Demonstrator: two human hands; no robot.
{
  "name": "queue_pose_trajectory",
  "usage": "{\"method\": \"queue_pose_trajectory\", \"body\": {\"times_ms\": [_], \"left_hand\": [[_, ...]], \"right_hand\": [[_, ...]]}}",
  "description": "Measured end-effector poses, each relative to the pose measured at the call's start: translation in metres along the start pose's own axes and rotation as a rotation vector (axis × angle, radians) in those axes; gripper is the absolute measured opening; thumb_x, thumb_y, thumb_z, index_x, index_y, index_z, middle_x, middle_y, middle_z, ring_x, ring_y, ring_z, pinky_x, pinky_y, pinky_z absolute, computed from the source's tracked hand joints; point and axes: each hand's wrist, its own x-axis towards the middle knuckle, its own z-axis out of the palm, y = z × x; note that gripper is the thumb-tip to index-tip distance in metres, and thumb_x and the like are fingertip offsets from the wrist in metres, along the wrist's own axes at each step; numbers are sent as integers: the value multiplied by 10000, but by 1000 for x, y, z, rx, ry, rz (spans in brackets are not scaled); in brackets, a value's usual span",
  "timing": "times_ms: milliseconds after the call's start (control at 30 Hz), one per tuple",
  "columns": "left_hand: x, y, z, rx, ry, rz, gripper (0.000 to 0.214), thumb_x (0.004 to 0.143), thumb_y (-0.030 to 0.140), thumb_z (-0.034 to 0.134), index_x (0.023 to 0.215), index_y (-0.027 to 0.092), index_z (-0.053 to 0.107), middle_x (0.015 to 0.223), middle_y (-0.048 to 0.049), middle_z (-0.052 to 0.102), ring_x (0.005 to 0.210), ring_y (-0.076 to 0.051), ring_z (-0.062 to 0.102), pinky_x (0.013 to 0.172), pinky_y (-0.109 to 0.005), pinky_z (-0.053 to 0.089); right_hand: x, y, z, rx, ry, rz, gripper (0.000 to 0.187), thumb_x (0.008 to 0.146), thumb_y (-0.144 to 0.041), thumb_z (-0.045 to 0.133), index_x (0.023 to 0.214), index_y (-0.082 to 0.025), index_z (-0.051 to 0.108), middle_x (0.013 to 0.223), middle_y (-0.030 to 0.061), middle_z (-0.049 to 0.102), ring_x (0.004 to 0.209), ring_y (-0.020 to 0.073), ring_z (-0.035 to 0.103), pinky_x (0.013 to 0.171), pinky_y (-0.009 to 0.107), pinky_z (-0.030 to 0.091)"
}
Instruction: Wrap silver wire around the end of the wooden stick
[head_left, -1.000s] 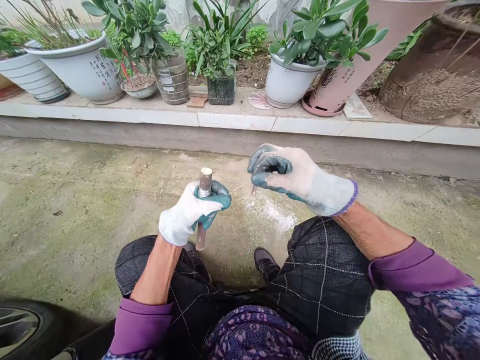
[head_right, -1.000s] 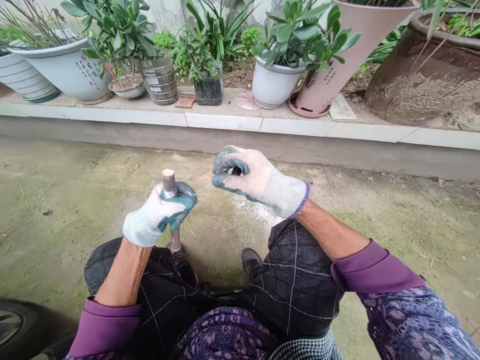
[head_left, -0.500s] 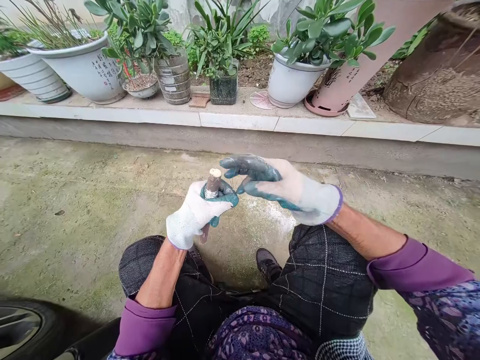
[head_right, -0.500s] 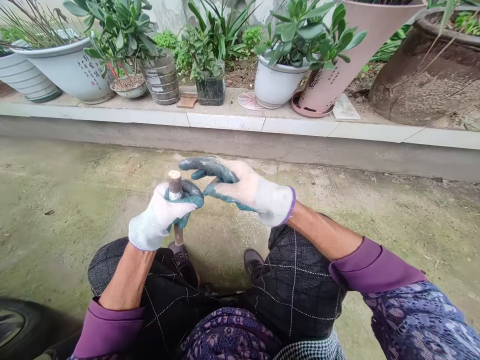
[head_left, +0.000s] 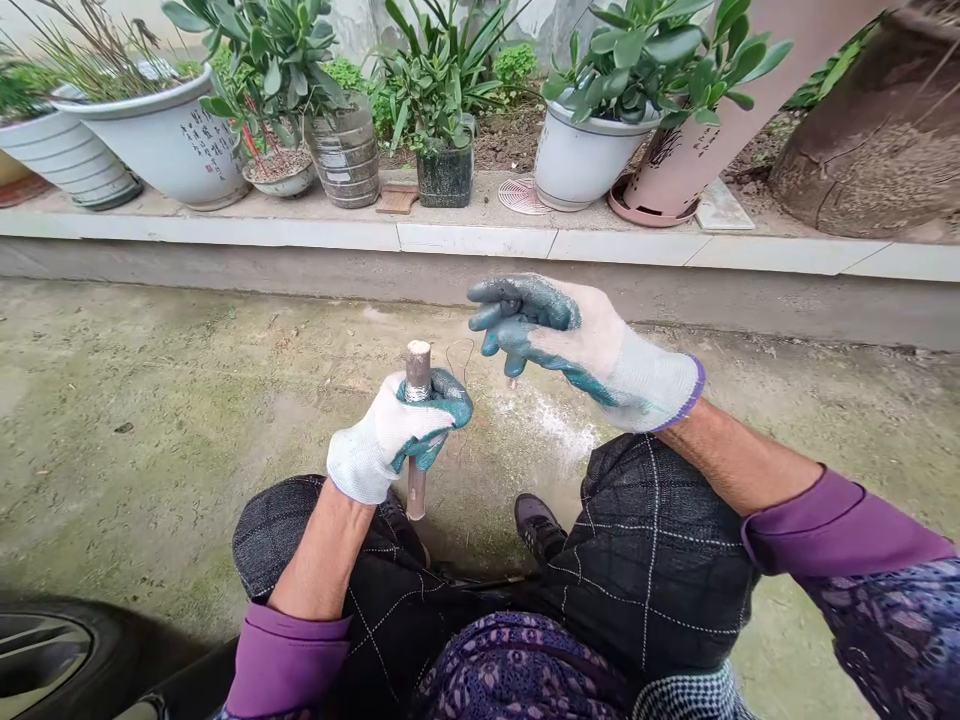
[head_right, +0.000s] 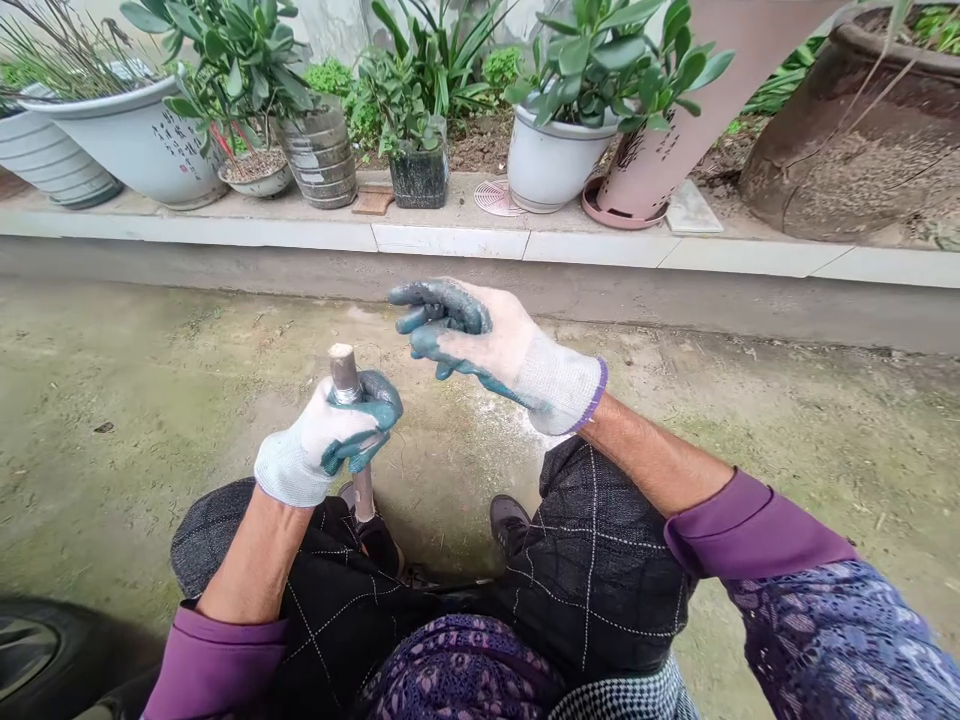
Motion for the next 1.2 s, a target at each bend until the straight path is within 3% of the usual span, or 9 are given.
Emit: {"method": "queue_pose_trajectory", "body": {"times_ms": [100, 200, 300, 400, 533, 733, 867, 1067, 1200], "left_hand": [[3, -6, 1, 22, -16, -19, 233, 581, 280, 746, 729, 161, 612, 455, 70, 460, 356, -65, 367, 343, -195, 312], [7, -8, 3, 77, 9, -20, 237, 556, 265, 755, 712, 150, 619, 481, 58, 479, 380, -63, 390, 367, -193, 320], [9, -6, 4, 125, 77, 17, 221, 567, 271, 759, 692, 146, 627, 485, 51, 487, 388, -62, 400, 383, -193, 323], [10, -2, 4, 147, 143, 77, 209, 595, 281, 758, 706, 149, 640, 485, 52, 486, 388, -65, 408, 392, -197, 333], [7, 1, 6, 161, 114, 94, 196, 602, 278, 747, 705, 158, 632, 484, 55, 485, 388, -67, 415, 396, -199, 340], [-4, 1, 7, 25, 19, 41, 219, 586, 285, 740, 691, 172, 585, 465, 73, 463, 363, -50, 376, 374, -189, 313], [-9, 3, -2, -64, 47, 60, 235, 578, 268, 750, 697, 178, 569, 471, 81, 466, 356, -37, 349, 364, -185, 304], [-10, 8, -11, 16, 33, 38, 236, 583, 263, 765, 716, 168, 595, 464, 73, 469, 362, -52, 387, 362, -185, 306], [-8, 10, -17, 95, 127, 43, 246, 592, 282, 775, 756, 151, 646, 466, 63, 480, 366, -63, 402, 357, -190, 321]], "right_hand": [[1, -6, 3, -53, -18, -58, 497, 795, -443, 771, 1195, -159, 694, 1095, 99, 694, 903, 173, 628, 695, 283, 526], [3, -4, 2, -160, -28, -102, 318, 757, -431, 802, 878, -145, 732, 902, 63, 676, 806, 152, 594, 670, 277, 496], [0, 1, -1, -115, -12, -7, 366, 792, -487, 762, 696, -148, 659, 684, 11, 579, 630, 106, 504, 547, 247, 430], [-6, 6, -1, 61, -60, 103, 436, 888, -566, 630, 797, -143, 688, 600, -29, 481, 520, 82, 394, 449, 232, 354], [-10, 8, 3, 92, -196, 43, 479, 946, -520, 562, 1269, -179, 657, 698, -29, 493, 552, 95, 399, 463, 226, 389], [4, 20, 7, -996, -58, -177, 444, 979, -243, 483, 1415, -244, 569, 1022, 87, 642, 763, 170, 541, 635, 284, 407], [9, 27, 6, -1352, -31, -226, 316, 977, -262, 516, 1252, -210, 663, 1001, 112, 666, 792, 202, 552, 630, 313, 359], [5, 15, -1, -1328, 73, -312, 238, 963, -331, 534, 915, -172, 705, 883, 100, 652, 770, 205, 533, 633, 331, 334], [2, 10, -4, -1027, 75, -259, 183, 896, -323, 608, 801, -178, 664, 816, 56, 636, 711, 169, 514, 643, 323, 360]]}}
